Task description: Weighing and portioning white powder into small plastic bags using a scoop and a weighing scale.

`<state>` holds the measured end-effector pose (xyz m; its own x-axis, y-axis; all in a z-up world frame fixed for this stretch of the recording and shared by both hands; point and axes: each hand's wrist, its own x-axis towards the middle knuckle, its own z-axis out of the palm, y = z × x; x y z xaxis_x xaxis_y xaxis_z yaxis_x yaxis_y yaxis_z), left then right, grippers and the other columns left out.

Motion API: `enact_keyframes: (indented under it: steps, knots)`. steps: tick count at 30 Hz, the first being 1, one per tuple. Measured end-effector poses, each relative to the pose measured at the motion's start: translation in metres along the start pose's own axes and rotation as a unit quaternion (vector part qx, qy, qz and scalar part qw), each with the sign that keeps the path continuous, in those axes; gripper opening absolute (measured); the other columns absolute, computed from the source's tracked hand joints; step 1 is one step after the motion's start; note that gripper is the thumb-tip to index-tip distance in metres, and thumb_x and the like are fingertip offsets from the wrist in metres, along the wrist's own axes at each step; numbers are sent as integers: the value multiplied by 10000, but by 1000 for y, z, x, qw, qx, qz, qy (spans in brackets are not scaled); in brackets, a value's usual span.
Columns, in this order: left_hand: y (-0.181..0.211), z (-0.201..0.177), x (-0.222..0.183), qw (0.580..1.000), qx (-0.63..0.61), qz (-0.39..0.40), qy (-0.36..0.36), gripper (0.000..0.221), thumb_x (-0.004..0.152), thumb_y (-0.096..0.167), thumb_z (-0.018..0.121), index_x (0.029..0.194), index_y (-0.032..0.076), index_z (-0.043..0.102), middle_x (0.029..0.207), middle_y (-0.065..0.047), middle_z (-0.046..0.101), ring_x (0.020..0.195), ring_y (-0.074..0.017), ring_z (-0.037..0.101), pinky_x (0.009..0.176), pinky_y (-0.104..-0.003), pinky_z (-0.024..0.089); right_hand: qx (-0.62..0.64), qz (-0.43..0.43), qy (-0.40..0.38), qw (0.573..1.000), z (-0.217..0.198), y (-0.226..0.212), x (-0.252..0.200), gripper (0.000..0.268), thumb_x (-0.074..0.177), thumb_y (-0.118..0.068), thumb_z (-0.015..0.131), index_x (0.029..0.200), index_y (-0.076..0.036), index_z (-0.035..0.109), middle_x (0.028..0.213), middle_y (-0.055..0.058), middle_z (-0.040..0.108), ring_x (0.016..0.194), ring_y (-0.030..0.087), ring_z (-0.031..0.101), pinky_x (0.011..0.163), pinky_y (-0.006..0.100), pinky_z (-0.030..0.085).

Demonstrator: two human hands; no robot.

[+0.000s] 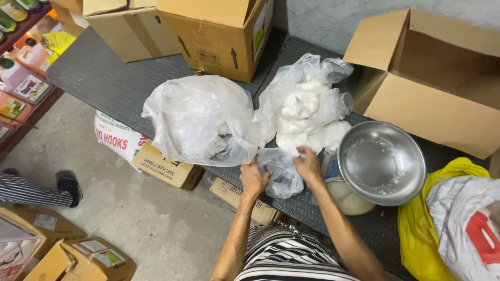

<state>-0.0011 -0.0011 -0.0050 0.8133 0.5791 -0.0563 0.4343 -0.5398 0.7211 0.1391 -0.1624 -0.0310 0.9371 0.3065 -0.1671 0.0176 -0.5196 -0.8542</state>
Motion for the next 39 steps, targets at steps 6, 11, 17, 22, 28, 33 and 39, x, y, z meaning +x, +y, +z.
enact_keyframes:
  steps: [6,11,17,22,28,33,39]
  knots:
    - [2,-8,-18,998,-18,-10,-65,1109,700,404,938,1540,98,282,1511,-276,311,1393,-477,306,1053,-655,314,-134,87,-57,986,13,49,-71,1031,767,-323,872,1524,-28,238,1520,295,344,1385,449,420,1125,482,388]
    - [19,-15,-26,992,51,99,-54,1289,537,438,924,1579,108,240,1515,-275,299,1392,-446,310,1057,-641,316,-129,74,-74,986,18,40,-87,1173,704,-268,931,1545,-53,143,1511,314,317,1402,457,385,1153,480,369]
    - [-13,19,-13,971,167,155,-69,459,812,316,791,1237,170,696,1419,-166,505,1372,-386,388,1079,-687,282,-79,-1,-68,995,20,13,-105,1102,664,-154,865,1559,-103,223,1520,260,354,1365,412,462,1107,448,458]
    - [-29,32,-11,996,75,51,-12,200,967,247,618,1058,114,734,1182,-117,700,1178,-309,609,1033,-506,455,-139,5,-68,988,22,22,-104,1099,735,-277,921,1520,-36,191,1479,298,327,1345,446,421,1100,480,412]
    - [-56,55,-4,940,-292,-87,151,306,1003,292,571,1013,2,669,888,-183,724,812,-285,655,781,-416,519,81,272,-173,943,28,41,-118,488,925,-303,659,1317,-14,629,1183,138,727,1043,263,713,866,429,638]
    - [-25,31,-22,945,-316,-85,18,469,1075,428,506,1048,-3,690,905,-165,731,820,-218,644,772,-382,525,438,237,-66,865,21,64,-110,354,930,-157,646,1241,12,645,1089,135,725,953,259,723,806,443,615]
    - [16,1,-48,975,-166,60,-132,550,776,377,794,1165,16,653,971,-194,746,818,-260,723,735,-406,560,557,158,-73,812,-9,55,-123,382,932,-105,649,1287,23,592,1149,130,705,1051,271,686,953,466,557]
